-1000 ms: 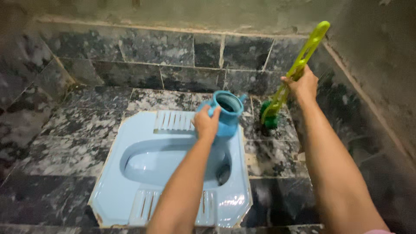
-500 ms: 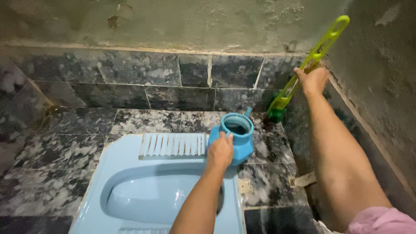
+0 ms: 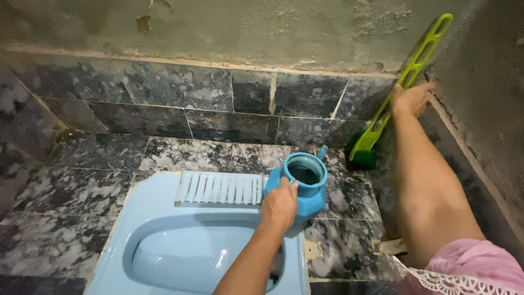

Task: The person cleans a squat toilet by scrubbing its surfaces with a long-handled brush and rinsing it using water poured from a blue pitcher. They repeatedly fill the pitcher from a tap and pour the water over the toilet while scrubbing.

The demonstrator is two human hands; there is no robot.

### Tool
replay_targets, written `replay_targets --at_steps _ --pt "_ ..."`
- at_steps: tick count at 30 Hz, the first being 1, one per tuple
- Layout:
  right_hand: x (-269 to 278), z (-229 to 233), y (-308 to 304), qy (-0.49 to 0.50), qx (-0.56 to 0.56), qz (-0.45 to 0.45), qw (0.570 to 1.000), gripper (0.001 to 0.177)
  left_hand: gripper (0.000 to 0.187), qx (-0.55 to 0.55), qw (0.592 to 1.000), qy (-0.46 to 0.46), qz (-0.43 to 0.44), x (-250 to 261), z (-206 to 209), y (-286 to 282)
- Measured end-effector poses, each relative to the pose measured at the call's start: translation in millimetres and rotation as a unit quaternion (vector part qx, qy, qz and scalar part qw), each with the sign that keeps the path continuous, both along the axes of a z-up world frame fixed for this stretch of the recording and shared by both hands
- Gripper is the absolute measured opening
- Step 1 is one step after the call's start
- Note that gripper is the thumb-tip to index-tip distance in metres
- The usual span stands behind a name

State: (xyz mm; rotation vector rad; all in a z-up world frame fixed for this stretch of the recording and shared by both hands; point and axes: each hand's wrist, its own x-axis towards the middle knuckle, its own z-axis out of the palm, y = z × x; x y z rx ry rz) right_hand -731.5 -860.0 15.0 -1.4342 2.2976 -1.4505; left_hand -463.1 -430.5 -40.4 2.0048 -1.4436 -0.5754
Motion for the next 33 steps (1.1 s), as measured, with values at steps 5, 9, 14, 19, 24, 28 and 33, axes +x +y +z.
replay_targets --at_steps 5,9,14,19,24,28,33 --pt "-3 -36 -12 0.078 0.059 0.119 0.988 0.063 0.040 -0.003 1.000 0.011 0.000 5 -6 7" --pt "9 -36 17 0.118 0.015 0.134 0.984 0.082 0.040 0.006 1.000 0.008 0.002 4 -10 8" --pt "30 -19 68 0.092 0.099 0.148 0.980 0.083 0.039 0.005 1.000 0.013 0.003 3 -11 13" --pt "55 -36 110 0.094 0.115 0.184 0.972 0.078 0.038 0.010 1.000 0.005 0.003 5 -17 12" --pt "102 -60 166 0.164 0.086 0.253 0.950 0.080 0.039 0.028 0.998 0.037 0.046 15 -54 -5" --pt "153 -43 232 0.150 0.178 0.316 0.920 0.078 0.040 -0.049 0.992 0.053 0.101 43 -92 -11" --pt "221 -24 287 0.210 0.150 0.374 0.891 0.078 0.043 -0.150 0.977 0.034 0.145 126 -93 12"
